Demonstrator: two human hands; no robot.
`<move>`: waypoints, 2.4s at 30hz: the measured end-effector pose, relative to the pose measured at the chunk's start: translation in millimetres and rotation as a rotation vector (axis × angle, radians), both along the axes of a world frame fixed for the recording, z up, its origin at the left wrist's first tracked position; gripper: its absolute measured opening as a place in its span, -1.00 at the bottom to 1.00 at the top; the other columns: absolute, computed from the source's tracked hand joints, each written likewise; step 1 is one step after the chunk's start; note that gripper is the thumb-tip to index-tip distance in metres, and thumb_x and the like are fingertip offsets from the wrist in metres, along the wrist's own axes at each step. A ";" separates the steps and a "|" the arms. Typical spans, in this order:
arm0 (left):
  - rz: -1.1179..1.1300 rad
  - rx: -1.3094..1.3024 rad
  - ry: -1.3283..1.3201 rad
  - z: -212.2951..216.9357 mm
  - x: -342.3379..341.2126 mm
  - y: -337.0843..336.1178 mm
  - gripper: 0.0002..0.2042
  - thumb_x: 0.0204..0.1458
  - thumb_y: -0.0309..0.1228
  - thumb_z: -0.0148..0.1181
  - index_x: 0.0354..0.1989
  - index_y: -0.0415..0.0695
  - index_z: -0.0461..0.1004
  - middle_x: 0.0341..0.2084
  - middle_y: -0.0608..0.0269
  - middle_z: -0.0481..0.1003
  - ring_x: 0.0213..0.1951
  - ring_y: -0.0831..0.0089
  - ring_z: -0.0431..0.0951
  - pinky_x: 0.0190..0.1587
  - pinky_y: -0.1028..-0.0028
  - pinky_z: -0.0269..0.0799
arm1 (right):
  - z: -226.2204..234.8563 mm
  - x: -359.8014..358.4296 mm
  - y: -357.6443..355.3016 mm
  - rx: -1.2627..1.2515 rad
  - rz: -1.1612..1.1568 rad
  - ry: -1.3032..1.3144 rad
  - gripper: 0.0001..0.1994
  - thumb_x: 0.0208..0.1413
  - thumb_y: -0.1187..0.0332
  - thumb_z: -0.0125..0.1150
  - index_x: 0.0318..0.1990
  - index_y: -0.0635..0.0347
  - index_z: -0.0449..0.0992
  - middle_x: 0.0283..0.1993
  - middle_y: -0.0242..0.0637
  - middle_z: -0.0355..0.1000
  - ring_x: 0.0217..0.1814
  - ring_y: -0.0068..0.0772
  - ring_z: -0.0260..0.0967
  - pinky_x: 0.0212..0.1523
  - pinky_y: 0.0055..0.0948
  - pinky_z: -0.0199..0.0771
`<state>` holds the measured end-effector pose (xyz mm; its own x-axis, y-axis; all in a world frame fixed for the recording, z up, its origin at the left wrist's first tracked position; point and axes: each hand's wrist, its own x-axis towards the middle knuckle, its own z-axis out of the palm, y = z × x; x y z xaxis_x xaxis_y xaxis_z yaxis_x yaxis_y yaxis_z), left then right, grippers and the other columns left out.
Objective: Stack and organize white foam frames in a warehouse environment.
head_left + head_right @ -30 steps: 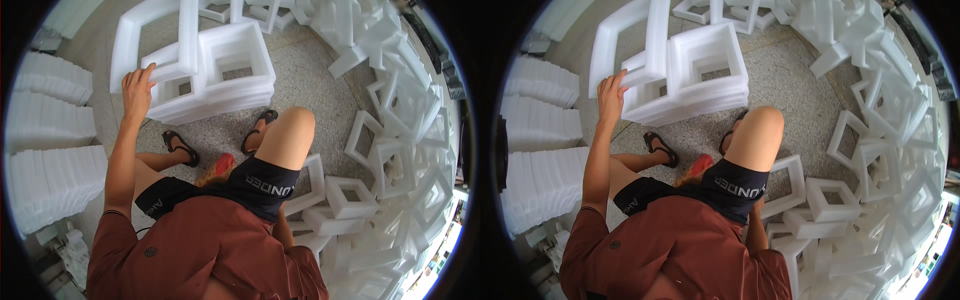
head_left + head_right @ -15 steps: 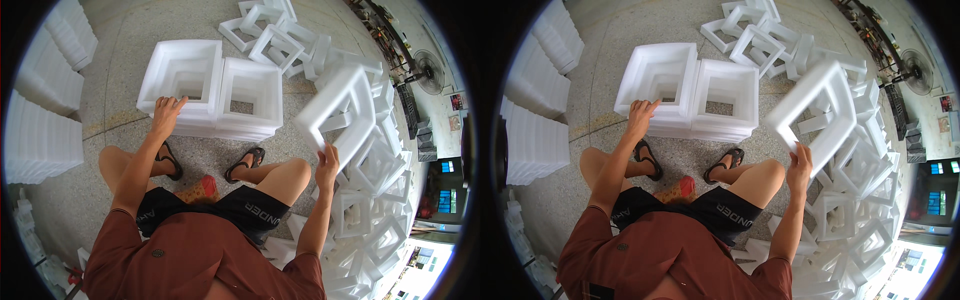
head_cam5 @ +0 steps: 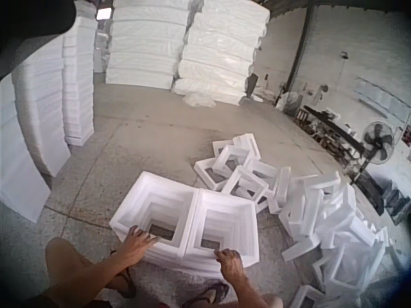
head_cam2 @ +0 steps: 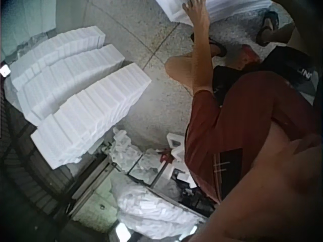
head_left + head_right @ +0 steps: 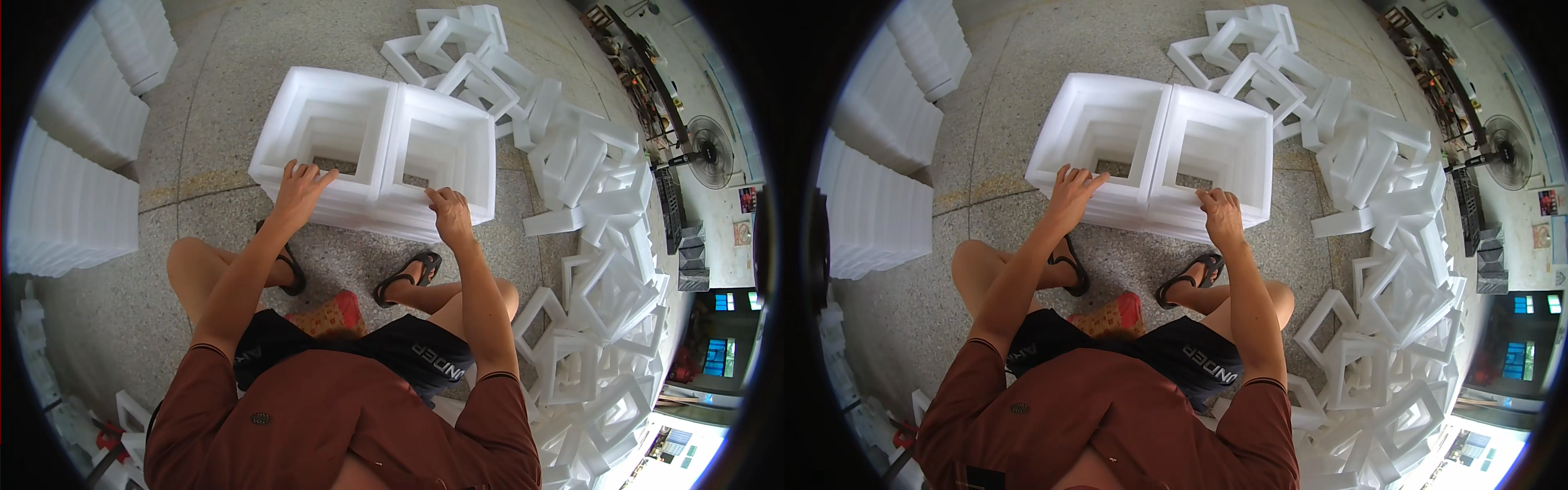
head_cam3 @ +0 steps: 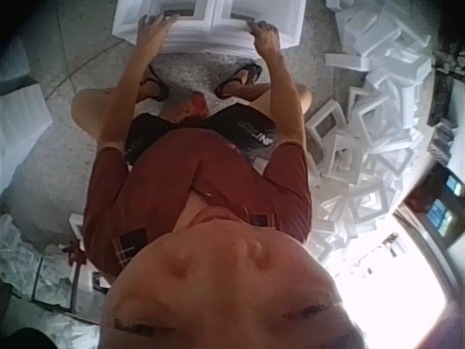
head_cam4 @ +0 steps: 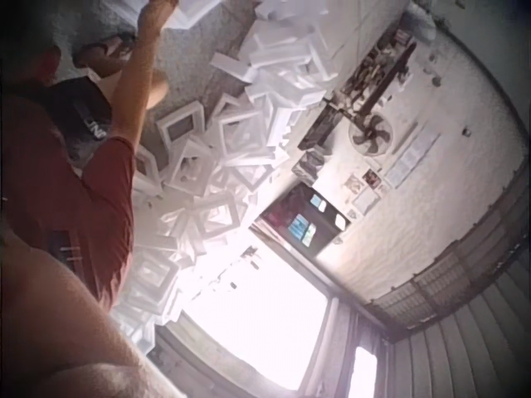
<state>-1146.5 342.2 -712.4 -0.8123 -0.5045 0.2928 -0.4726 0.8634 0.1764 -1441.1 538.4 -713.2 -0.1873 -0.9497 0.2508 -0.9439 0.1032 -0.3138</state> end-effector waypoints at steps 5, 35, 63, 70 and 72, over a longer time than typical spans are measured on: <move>-0.050 0.028 -0.140 1.4 -8.7 2.3 -0.44 0.01 -0.62 0.13 0.25 0.08 0.36 -0.11 0.14 0.42 0.05 0.16 0.42 0.32 -0.04 0.07 | 44.7 12.7 19.3 0.022 -0.127 0.067 -0.43 0.01 0.43 0.34 0.23 0.06 0.37 0.17 -0.06 0.34 0.34 0.16 0.16 0.30 0.00 0.22; -0.691 0.412 0.326 114.5 -116.6 216.0 -0.61 0.06 -0.55 0.24 0.10 -0.26 0.43 0.04 -0.02 0.45 0.20 -0.05 0.37 0.16 0.12 0.35 | 45.5 79.4 499.3 -0.689 -1.254 -1.161 -0.54 0.13 0.20 0.31 0.12 0.26 0.44 0.03 -0.24 0.49 0.11 -0.33 0.41 0.13 -0.32 0.41; -0.302 0.306 0.378 204.8 -54.6 40.2 -0.45 0.00 -0.64 0.22 0.23 -0.04 0.36 -0.10 0.05 0.50 -0.09 0.08 0.52 -0.03 0.25 0.45 | -102.8 169.3 593.2 -0.456 -2.094 -0.581 -0.28 -0.08 0.18 0.50 0.13 0.53 0.34 0.02 0.12 0.47 0.05 0.05 0.45 0.06 -0.10 0.45; -0.079 -0.166 0.065 125.6 29.5 -18.6 -0.40 -0.03 -0.73 0.11 0.25 0.01 0.37 -0.26 0.16 0.45 -0.13 0.22 0.48 0.00 0.24 0.38 | 92.9 31.3 395.0 -0.821 -1.094 -0.596 -0.58 0.16 0.51 0.08 0.18 0.46 0.29 -0.06 -0.09 0.44 -0.13 -0.30 0.43 -0.07 -0.34 0.48; -0.059 -0.216 0.032 101.3 28.8 -25.4 -0.38 -0.04 -0.73 0.08 0.26 0.03 0.38 -0.29 0.18 0.42 -0.14 0.25 0.46 0.04 0.23 0.35 | 153.7 15.6 309.8 -0.724 -0.866 -0.533 -0.48 0.18 0.52 0.10 0.29 0.44 0.18 -0.02 -0.07 0.43 -0.10 -0.34 0.46 -0.16 -0.42 0.52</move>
